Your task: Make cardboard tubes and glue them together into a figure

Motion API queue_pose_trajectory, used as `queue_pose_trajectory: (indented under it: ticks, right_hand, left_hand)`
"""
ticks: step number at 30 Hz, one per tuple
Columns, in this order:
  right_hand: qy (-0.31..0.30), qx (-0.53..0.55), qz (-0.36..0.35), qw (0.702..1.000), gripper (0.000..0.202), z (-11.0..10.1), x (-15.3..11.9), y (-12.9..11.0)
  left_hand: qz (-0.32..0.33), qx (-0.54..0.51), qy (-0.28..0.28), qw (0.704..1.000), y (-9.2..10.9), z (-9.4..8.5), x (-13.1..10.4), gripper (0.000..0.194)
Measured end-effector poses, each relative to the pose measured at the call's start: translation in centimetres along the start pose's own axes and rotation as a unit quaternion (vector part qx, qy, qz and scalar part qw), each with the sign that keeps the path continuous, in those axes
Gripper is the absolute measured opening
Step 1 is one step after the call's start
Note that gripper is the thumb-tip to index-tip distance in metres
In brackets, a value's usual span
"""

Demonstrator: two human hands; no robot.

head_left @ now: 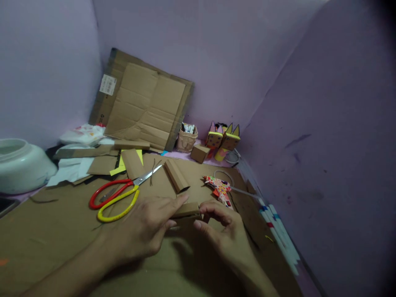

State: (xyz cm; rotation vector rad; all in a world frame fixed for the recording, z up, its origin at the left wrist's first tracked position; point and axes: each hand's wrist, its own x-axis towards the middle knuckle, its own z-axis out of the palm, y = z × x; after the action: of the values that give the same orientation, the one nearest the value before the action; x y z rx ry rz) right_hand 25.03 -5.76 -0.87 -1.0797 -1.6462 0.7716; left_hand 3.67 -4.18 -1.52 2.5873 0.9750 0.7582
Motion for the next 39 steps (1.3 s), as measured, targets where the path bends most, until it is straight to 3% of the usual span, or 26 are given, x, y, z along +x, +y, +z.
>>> queue_pose_trajectory:
  ticks: [6, 9, 11, 13, 15, 17, 20, 24, 31, 36, 39]
  right_hand:
    - [-0.004, 0.005, -0.004, 1.0, 0.011, 0.4, -0.1, 0.3]
    - [0.024, 0.014, 0.015, 0.999, 0.016, 0.6, -0.1, 0.8]
    - [0.068, 0.026, 0.05, 0.996, 0.015, 0.6, 0.0, 1.3]
    - [0.13, 0.038, 0.083, 0.987, 0.016, 0.4, 0.2, 1.8]
    - [0.183, 0.047, 0.106, 0.976, 0.018, 0.1, 0.4, 2.1]
    - [0.201, 0.064, 0.137, 0.968, 0.021, -0.1, 0.6, 2.0]
    - [0.198, 0.094, 0.193, 0.957, 0.026, -0.1, 0.7, 1.5]
    - [0.193, 0.08, 0.215, 0.954, 0.027, 0.1, 0.7, 1.3]
    - [0.187, 0.084, 0.227, 0.952, 0.026, 0.1, 0.6, 1.5]
    - [0.184, 0.127, 0.234, 0.946, 0.027, 0.4, 0.6, 1.6]
    - [0.173, 0.18, 0.228, 0.941, 0.027, 0.6, 0.5, 1.6]
  left_hand:
    - [-0.006, 0.017, -0.032, 0.999, 0.4, -0.2, 0.0, 0.058]
    - [-0.009, 0.008, -0.027, 1.0, 0.7, -0.2, 0.5, 0.058]
    - [-0.015, 0.01, 0.029, 0.999, 0.6, -0.4, 0.8, 0.059]
    - [-0.044, 0.027, 0.143, 0.988, 0.3, -0.8, 1.1, 0.056]
    - [-0.116, 0.028, 0.262, 0.958, 0.0, -1.2, 1.2, 0.042]
    - [-0.214, -0.022, 0.314, 0.925, -0.2, -1.6, 1.3, 0.028]
    - [-0.327, -0.145, 0.264, 0.896, -0.1, -1.8, 1.6, 0.028]
    - [-0.375, -0.243, 0.222, 0.867, 0.0, -1.9, 2.3, 0.037]
    - [-0.367, -0.407, 0.221, 0.807, -0.5, -1.8, 2.3, 0.024]
    - [-0.318, -0.409, 0.169, 0.839, 0.1, -1.8, 2.2, 0.016]
    - [-0.31, -0.447, 0.154, 0.825, 0.3, -1.6, 2.2, 0.012]
